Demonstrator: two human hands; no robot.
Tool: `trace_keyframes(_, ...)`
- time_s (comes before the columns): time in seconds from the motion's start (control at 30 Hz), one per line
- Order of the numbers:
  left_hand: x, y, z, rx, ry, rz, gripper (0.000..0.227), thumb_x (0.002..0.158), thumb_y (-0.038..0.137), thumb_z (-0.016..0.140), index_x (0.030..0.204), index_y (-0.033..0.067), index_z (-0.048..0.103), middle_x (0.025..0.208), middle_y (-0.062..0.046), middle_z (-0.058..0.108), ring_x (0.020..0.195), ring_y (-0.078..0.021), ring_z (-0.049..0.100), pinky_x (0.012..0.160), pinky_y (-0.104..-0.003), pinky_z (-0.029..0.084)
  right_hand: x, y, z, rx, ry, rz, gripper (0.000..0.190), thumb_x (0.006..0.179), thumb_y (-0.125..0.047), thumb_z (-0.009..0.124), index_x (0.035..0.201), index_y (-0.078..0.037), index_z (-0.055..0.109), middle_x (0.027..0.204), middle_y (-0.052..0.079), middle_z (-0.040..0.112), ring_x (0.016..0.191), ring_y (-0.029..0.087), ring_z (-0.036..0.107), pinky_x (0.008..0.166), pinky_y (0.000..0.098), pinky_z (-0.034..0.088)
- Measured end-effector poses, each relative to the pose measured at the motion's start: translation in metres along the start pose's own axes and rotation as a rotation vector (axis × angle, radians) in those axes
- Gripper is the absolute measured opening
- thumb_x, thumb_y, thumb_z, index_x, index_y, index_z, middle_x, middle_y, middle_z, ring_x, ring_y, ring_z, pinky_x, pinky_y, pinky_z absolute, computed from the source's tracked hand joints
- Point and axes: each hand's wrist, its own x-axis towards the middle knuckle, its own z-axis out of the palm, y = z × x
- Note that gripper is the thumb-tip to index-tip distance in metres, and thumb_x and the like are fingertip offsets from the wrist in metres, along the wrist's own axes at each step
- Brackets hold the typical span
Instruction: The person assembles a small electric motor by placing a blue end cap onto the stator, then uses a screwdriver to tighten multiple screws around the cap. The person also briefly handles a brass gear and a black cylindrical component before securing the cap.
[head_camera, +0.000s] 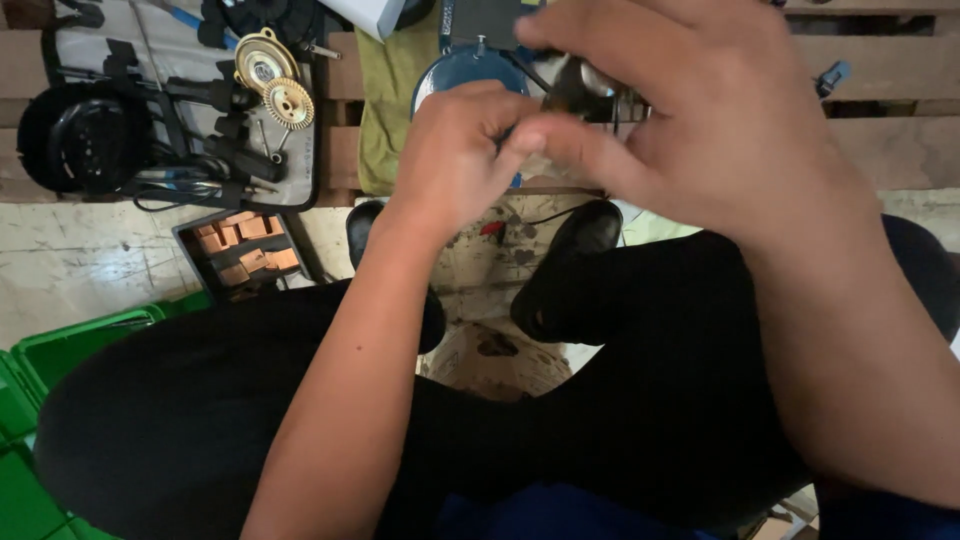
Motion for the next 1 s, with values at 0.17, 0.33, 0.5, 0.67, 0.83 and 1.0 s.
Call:
trace_keyframes(0.17, -0.002, -0.001, -0.003, 0.009, -0.068, -0.004, 0.03, 0.106, 0.011, 0.056, 0.076, 0.008, 0.049, 0.065, -0.004, 0.044, 0.064, -0.0222, 0.045, 0.057, -0.037, 0.033, 0.0, -0.004, -0.006, 0.135, -0.088, 0.072, 0.035, 0.114, 0.002, 0.064, 0.149, 0.007, 0.064, 0.147, 0.025, 0.068, 0.132, 0.045, 0.066, 0.104, 0.0531, 0.054)
trace_keyframes(0.33, -0.001, -0.003, 0.006, -0.035, -0.012, -0.025, 0.049, 0.107, 0.037, 0.051, 0.066, 0.011, 0.047, 0.057, -0.001, 0.036, 0.058, -0.0167, 0.038, 0.053, -0.035, 0.027, 0.0, 0.0, 0.0, 0.015, 0.01, -0.031, 0.045, 0.119, -0.037, 0.077, 0.126, 0.008, 0.077, 0.105, 0.018, 0.07, 0.097, 0.034, 0.068, 0.08, 0.0443, 0.051)
trace_keyframes(0.5, -0.002, -0.006, 0.007, -0.055, -0.082, -0.048, 0.039, 0.103, 0.02, 0.055, 0.067, 0.009, 0.043, 0.062, -0.001, 0.04, 0.057, -0.0174, 0.039, 0.053, -0.035, 0.026, 0.001, -0.005, -0.007, 0.12, -0.046, 0.011, 0.042, 0.117, -0.023, 0.066, 0.147, 0.006, 0.067, 0.142, 0.024, 0.068, 0.129, 0.042, 0.067, 0.102, 0.0508, 0.054)
trace_keyframes(0.67, -0.002, -0.006, 0.005, -0.026, -0.102, 0.023, 0.044, 0.111, 0.033, 0.04, 0.081, 0.0049, 0.056, 0.067, -0.008, 0.049, 0.06, -0.0271, 0.048, 0.054, -0.041, 0.034, 0.003, -0.003, -0.005, 0.149, -0.049, -0.037, 0.028, 0.117, -0.007, 0.081, 0.133, 0.014, 0.072, 0.113, 0.023, 0.073, 0.104, 0.04, 0.071, 0.089, 0.0486, 0.057)
trace_keyframes(0.83, -0.001, -0.006, 0.005, -0.006, -0.056, -0.053, 0.062, 0.107, 0.055, 0.04, 0.066, 0.0093, 0.045, 0.058, -0.001, 0.036, 0.058, -0.0174, 0.038, 0.052, -0.036, 0.024, -0.002, -0.002, 0.001, 0.028, -0.019, 0.057, 0.068, 0.115, -0.05, 0.064, 0.15, 0.008, 0.07, 0.129, 0.018, 0.076, 0.087, 0.029, 0.065, 0.078, 0.0433, 0.053)
trace_keyframes(1.0, -0.003, -0.009, 0.001, -0.027, -0.082, -0.021, 0.019, 0.1, 0.006, 0.058, 0.082, 0.0044, 0.054, 0.067, -0.007, 0.047, 0.061, -0.025, 0.046, 0.055, -0.039, 0.031, 0.0, -0.005, -0.009, 0.101, -0.113, 0.053, 0.036, 0.114, -0.001, 0.074, 0.148, 0.006, 0.065, 0.131, 0.021, 0.07, 0.106, 0.038, 0.065, 0.089, 0.0488, 0.052)
